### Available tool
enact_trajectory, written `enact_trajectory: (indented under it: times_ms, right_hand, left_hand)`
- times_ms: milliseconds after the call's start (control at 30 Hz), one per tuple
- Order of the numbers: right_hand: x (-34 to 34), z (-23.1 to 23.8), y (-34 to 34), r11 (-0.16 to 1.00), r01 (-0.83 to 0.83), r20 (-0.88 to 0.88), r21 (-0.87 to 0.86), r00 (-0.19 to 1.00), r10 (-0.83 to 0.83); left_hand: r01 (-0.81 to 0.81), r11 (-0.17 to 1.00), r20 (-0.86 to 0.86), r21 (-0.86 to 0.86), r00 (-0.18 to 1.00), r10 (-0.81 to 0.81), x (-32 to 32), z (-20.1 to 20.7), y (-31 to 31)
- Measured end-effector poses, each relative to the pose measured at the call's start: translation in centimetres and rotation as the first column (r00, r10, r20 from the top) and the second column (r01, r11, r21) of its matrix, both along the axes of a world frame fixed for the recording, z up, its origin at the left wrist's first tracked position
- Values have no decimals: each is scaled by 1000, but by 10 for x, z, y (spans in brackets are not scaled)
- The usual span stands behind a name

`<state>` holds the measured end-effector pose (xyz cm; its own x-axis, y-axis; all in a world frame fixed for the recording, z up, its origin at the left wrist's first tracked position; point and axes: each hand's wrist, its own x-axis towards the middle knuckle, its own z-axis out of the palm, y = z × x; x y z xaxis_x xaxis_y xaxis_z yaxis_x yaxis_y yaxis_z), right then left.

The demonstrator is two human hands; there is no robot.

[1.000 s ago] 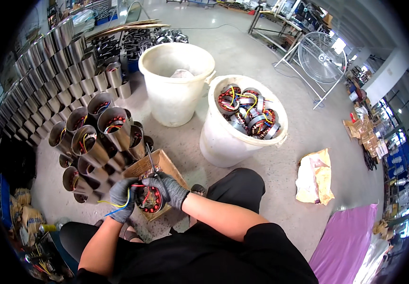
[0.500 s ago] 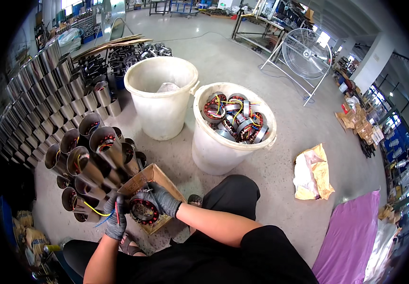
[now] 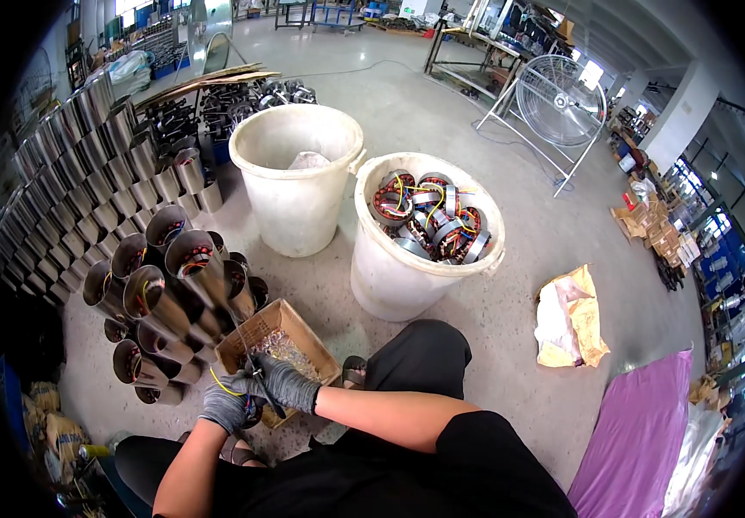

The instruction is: The person retrieves motor stators from a bucket, trims their wire leads with scissors over a box, and inserts them into metal cylinders.

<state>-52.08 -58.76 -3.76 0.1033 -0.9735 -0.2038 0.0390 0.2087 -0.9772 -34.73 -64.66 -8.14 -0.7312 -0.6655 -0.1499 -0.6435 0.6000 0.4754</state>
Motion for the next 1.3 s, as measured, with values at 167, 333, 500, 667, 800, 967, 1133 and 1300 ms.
enact_trajectory:
  times_ms: [167, 333, 500, 667, 800, 967, 1133, 1300]
  right_hand:
    - [-1, -20, 4, 999, -8, -284, -51, 959, -7]
    - [-2, 2, 11, 982, 4, 44, 188, 999, -12]
    - [0, 8, 3, 929, -34, 398, 367, 909, -124]
    - [-3, 9, 7, 903, -144, 367, 405, 930, -16]
    - [-2, -20, 6, 908, -148, 414, 393, 910, -30]
    - [0, -23, -1, 939, -156, 134, 306, 984, 120]
    - [6, -9, 6, 922, -43, 135, 384, 991, -11]
    - [-4, -84, -23, 995, -95, -495, -19, 866, 73]
  left_hand:
    - [-88, 996, 208, 26, 975, 81, -16, 38, 4]
    - [-62, 998, 234, -18, 970, 65, -12, 34, 4]
    - [61, 989, 101, -135, 994, -47, -8, 19, 3]
    - [-13, 987, 132, -159, 991, 34, -15, 10, 7]
    - [-114, 993, 145, -29, 982, 117, -20, 23, 6]
    - [-155, 985, 270, -82, 948, 171, -25, 49, 7]
    - [-154, 985, 272, -82, 947, 171, -23, 45, 7]
    - [-190, 981, 148, 39, 972, 182, -29, 60, 4]
